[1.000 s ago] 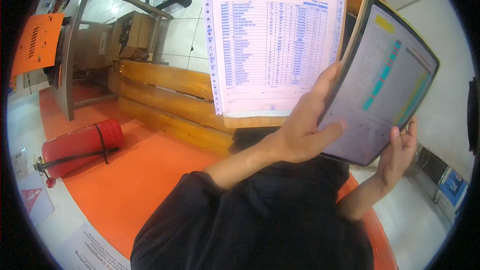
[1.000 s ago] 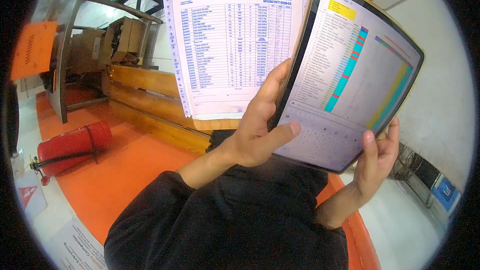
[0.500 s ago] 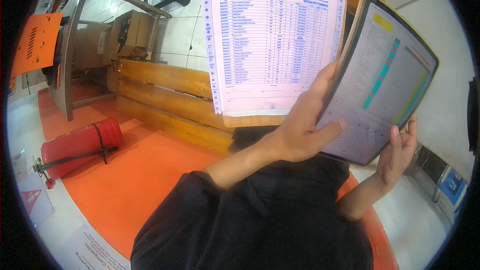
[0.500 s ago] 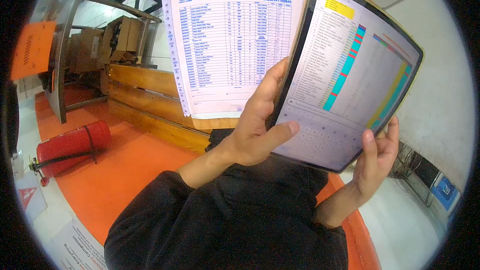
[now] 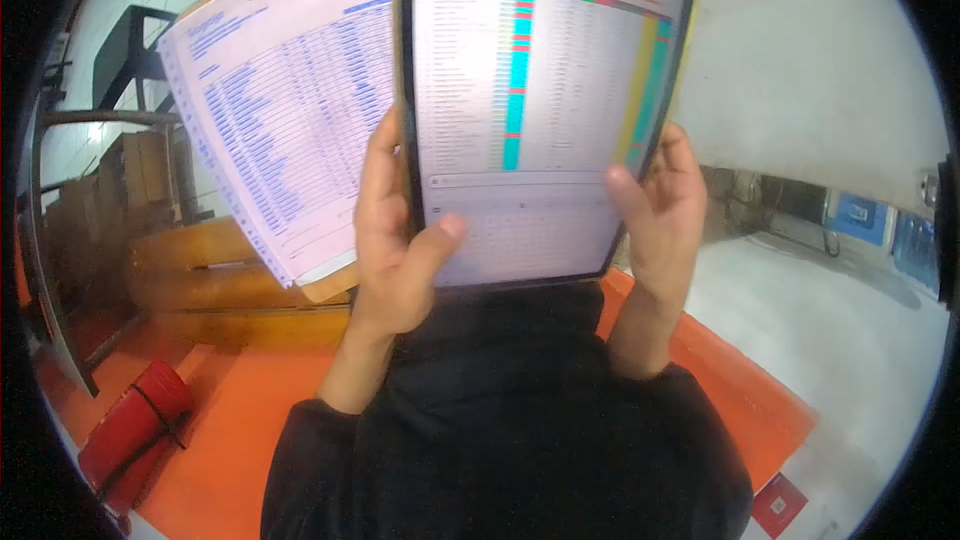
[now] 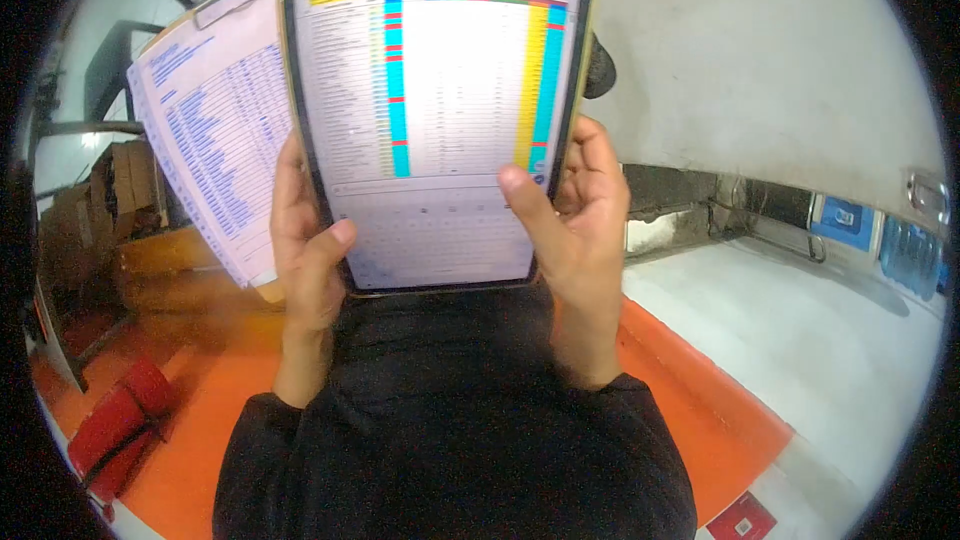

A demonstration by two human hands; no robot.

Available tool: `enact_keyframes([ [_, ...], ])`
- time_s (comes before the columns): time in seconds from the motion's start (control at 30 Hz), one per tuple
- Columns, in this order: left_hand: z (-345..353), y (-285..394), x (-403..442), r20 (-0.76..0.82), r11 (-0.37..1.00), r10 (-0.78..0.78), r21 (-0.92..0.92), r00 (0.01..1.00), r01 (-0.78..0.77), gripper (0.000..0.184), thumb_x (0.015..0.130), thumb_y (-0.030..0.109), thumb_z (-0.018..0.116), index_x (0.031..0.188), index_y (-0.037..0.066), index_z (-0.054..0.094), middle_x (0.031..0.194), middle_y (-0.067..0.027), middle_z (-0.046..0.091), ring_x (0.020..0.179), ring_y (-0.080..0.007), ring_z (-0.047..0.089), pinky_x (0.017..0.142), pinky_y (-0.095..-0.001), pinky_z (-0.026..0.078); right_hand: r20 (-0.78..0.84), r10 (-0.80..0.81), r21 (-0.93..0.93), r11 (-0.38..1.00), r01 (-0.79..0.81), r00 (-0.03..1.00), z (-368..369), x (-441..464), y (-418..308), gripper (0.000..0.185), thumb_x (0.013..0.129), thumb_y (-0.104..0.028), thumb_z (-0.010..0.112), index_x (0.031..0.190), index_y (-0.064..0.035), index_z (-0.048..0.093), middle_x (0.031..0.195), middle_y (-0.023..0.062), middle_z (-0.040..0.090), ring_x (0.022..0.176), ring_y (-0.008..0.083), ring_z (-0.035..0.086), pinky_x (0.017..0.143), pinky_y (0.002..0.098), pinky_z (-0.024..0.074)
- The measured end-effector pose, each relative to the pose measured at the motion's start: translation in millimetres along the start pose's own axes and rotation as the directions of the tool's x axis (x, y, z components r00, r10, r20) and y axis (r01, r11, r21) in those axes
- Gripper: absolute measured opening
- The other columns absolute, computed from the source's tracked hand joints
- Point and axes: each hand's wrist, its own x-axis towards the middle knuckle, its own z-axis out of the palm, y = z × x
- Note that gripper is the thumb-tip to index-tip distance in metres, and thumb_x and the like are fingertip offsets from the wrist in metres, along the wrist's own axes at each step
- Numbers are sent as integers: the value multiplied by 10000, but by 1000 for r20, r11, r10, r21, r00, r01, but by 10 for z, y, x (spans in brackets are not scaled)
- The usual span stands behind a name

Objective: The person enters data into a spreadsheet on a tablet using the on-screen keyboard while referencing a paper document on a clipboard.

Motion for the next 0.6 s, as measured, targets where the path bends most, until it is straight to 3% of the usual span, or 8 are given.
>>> enact_keyframes([
  [0.33, 93, -10, -15, 30, 987, 51, 154, 998, -56, 794, 794, 89, 591, 1441, -69, 160, 1421, -219, 323, 1334, -296, 317, 1104, -380, 238, -29, -17, 15, 1000, 17, 999, 73, 23, 50, 599, 794, 3, 700, 1280, 48, 352, 1180, 146, 552, 1075, 180, 557, 938, 317, 442],
  [0.4, 161, -1, -29, -77, 985, -16, 168, 997, 29, 914, 700, 205, 643, 1444, -60, 184, 1450, -189, 316, 1355, -284, 293, 1123, -364, 186, -49, -43, -25, 999, 42, 998, 85, 17, 68, 599, 788, -1, 707, 1272, 41, 357, 1162, 133, 551, 1073, 176, 553, 939, 315, 443],
  [0.6, 212, -8, -20, -52, 979, 1, 204, 999, 10, 883, 724, 207, 635, 1439, -60, 190, 1428, -186, 337, 1337, -282, 313, 1115, -369, 198, -70, -63, -26, 998, 61, 996, 41, 27, 122, 592, 782, -11, 715, 1256, 33, 364, 1157, 127, 538, 1067, 176, 544, 937, 311, 440],
])
